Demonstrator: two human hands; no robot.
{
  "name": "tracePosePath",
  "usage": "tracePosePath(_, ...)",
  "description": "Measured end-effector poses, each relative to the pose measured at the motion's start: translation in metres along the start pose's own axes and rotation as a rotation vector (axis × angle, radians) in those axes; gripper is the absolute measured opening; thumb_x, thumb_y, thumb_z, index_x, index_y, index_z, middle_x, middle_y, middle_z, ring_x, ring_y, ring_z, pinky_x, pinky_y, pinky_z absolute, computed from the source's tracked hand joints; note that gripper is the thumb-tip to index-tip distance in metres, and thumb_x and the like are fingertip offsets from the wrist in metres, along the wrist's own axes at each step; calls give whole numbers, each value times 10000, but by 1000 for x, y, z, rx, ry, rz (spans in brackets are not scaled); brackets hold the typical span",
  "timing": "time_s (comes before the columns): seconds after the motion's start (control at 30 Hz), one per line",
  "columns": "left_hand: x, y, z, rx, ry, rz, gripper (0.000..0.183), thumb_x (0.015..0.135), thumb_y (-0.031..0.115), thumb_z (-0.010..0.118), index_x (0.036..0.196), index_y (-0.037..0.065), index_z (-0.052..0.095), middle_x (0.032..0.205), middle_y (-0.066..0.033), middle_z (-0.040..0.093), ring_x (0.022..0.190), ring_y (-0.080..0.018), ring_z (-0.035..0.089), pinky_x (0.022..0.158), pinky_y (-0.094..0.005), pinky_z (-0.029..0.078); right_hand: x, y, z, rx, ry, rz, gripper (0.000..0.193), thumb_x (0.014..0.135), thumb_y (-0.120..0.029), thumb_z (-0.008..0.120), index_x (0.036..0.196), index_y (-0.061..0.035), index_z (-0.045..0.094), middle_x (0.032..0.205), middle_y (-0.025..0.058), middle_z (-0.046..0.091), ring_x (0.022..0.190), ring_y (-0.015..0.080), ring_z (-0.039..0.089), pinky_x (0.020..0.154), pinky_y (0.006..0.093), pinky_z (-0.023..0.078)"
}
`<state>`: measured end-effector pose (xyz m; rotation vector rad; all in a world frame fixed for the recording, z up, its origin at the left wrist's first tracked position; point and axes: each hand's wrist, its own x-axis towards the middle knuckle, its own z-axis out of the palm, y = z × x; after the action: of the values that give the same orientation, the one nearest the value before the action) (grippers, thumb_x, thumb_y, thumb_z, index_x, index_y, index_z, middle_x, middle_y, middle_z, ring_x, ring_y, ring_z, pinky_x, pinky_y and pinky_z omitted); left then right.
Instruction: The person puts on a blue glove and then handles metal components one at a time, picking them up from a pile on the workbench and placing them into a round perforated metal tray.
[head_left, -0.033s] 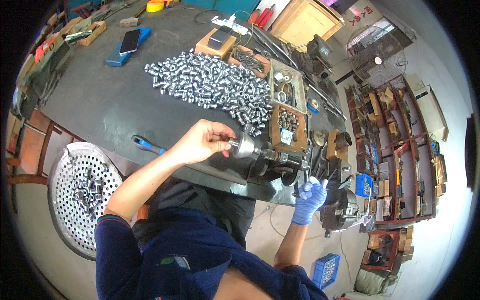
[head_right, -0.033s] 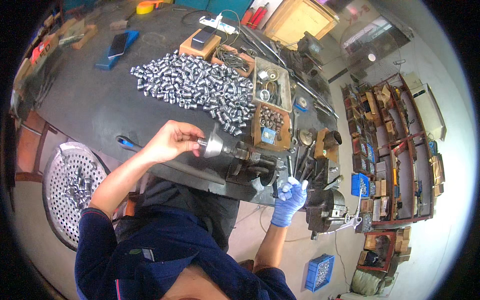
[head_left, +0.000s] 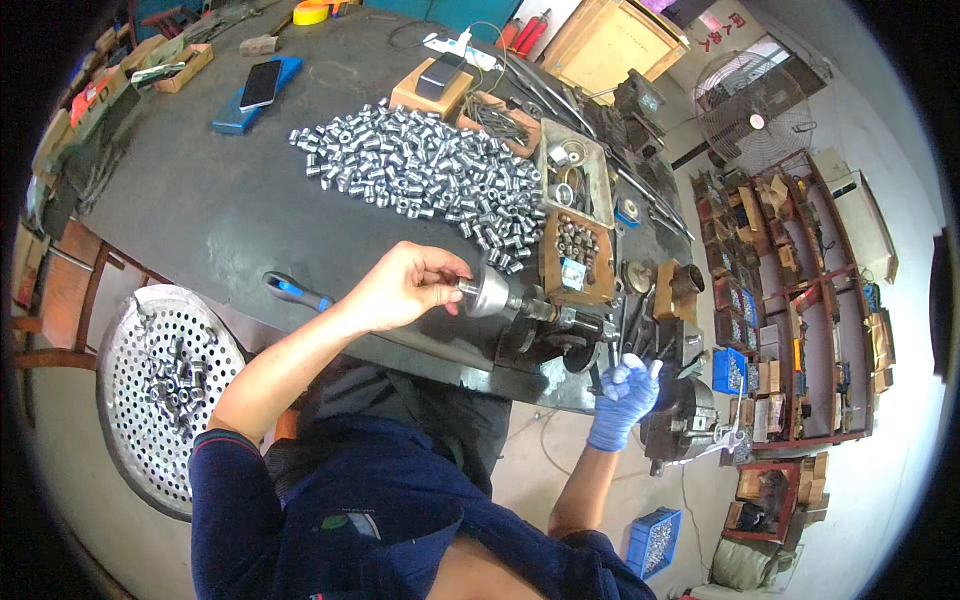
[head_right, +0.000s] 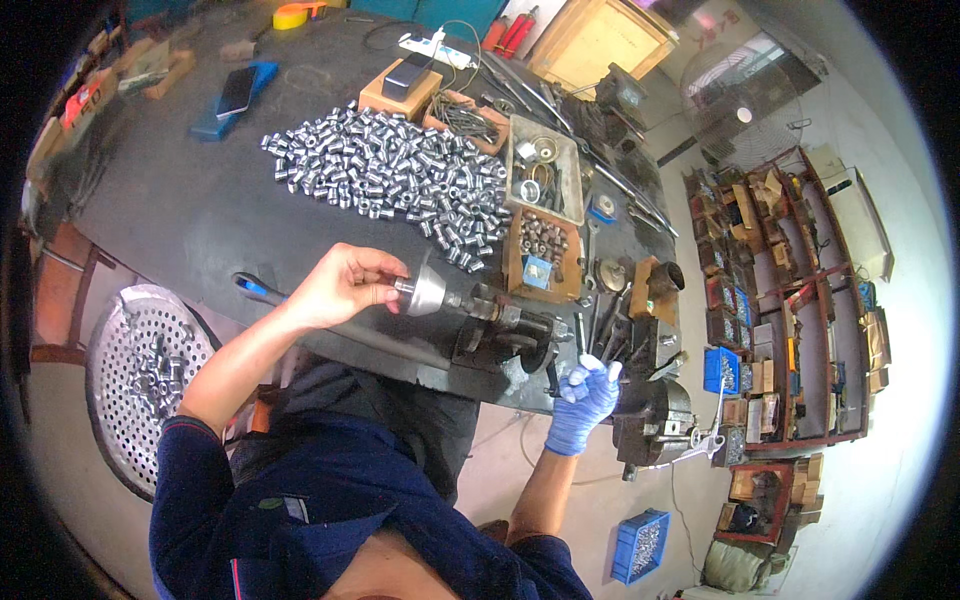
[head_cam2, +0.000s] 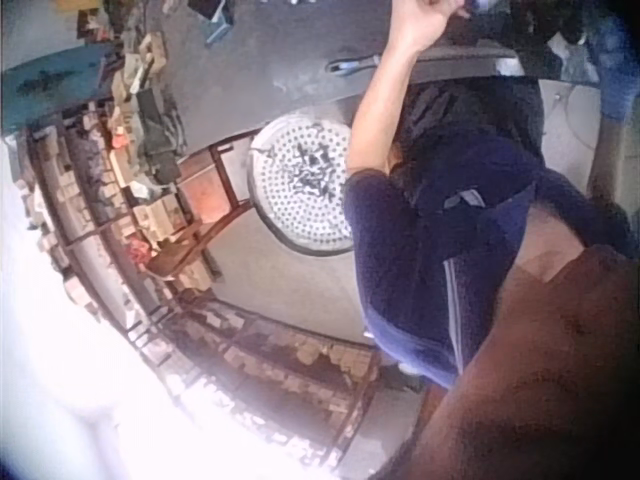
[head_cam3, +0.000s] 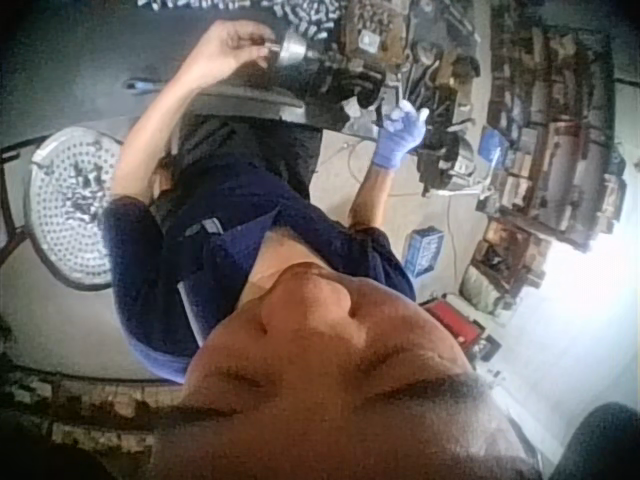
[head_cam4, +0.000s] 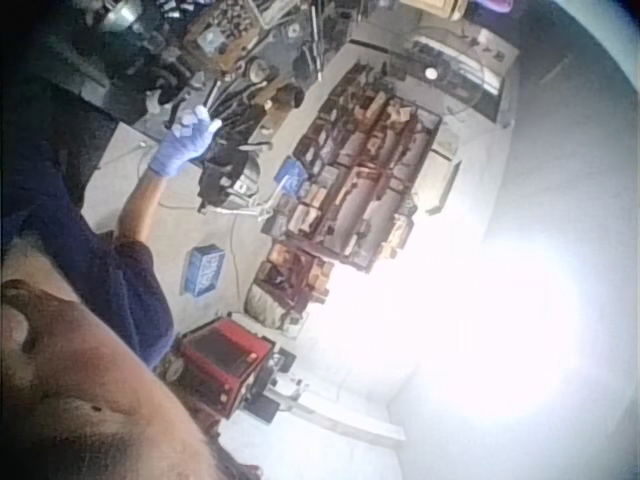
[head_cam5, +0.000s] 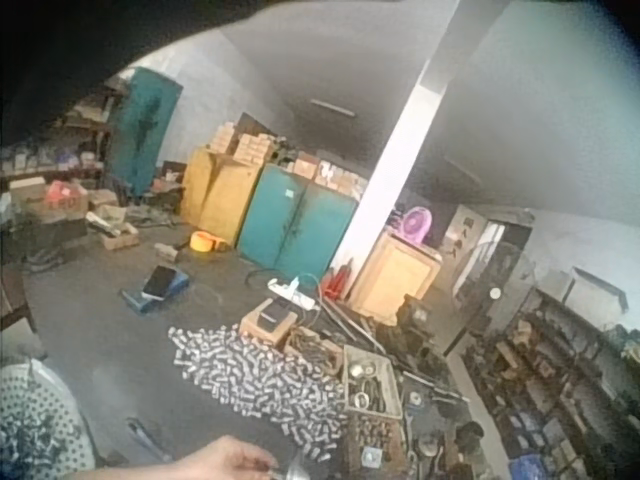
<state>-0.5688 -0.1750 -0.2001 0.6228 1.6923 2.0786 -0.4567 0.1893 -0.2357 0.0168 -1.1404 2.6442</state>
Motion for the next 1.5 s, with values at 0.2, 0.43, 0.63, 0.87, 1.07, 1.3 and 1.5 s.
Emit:
tracePosePath(0.2, -2, -4, 5, 109, 54, 86, 224, 773, -93, 590, 997, -80, 597, 877, -108, 626, 806, -155, 621, 730, -252, 498, 61, -25, 18, 124, -90, 23, 519, 912, -466, 407, 815, 16, 573, 492, -6, 332, 345, 77, 232, 301, 199, 244)
tracePosePath(0.43, -1, -8, 8, 265, 112, 277, 219, 735, -68, 629, 950, -27, 641, 796, -92, 635, 730, -131, 600, 666, -250, 471, 126, 23, -44, 230, -162, 131, 492, 902, -447, 448, 931, 19, 605, 622, 111, 596, 388, 105, 428, 356, 233, 341)
tracePosePath(0.63, 0, -9, 7, 276, 86, 283, 220, 719, -82, 648, 937, -62, 625, 871, -105, 625, 793, -153, 610, 721, -257, 494, 81, 72, -59, -275, 550, -129, 420, 905, -382, 472, 881, 8, 626, 645, 74, 615, 438, 106, 504, 349, 205, 362)
tracePosePath(0.87, 3, -11, 10, 78, 103, 165, 174, 748, -50, 650, 917, -76, 620, 813, -105, 629, 709, -135, 609, 635, -243, 492, 28, 43, -42, -53, 379, 105, 374, 871, -391, 536, 794, -35, 622, 646, 25, 617, 416, 66, 493, 285, 174, 289)
tracePosePath(1.07, 2, -6, 12, 49, 117, 28, 157, 815, 23, 620, 928, -83, 593, 741, -95, 623, 595, -107, 587, 539, -224, 477, 86, 65, -47, -354, 474, -132, 345, 877, -381, 527, 899, -44, 599, 692, 23, 592, 514, 109, 496, 445, 220, 343)
tracePosePath(1.3, 0, -2, 9, 72, 113, -43, 186, 849, 97, 601, 905, -76, 563, 701, -102, 608, 586, -140, 597, 559, -254, 486, 96, 3, 18, -62, 96, -156, 422, 930, -358, 441, 911, 39, 583, 603, 64, 543, 429, 90, 443, 354, 191, 325)
tracePosePath(1.5, 1, -4, 5, -53, 96, -56, 201, 837, 127, 615, 870, -66, 564, 710, -111, 607, 585, -175, 607, 568, -269, 494, 8, -9, 18, 11, 26, -229, 506, 926, -405, 416, 892, 65, 602, 529, 77, 495, 364, 92, 331, 323, 196, 303)
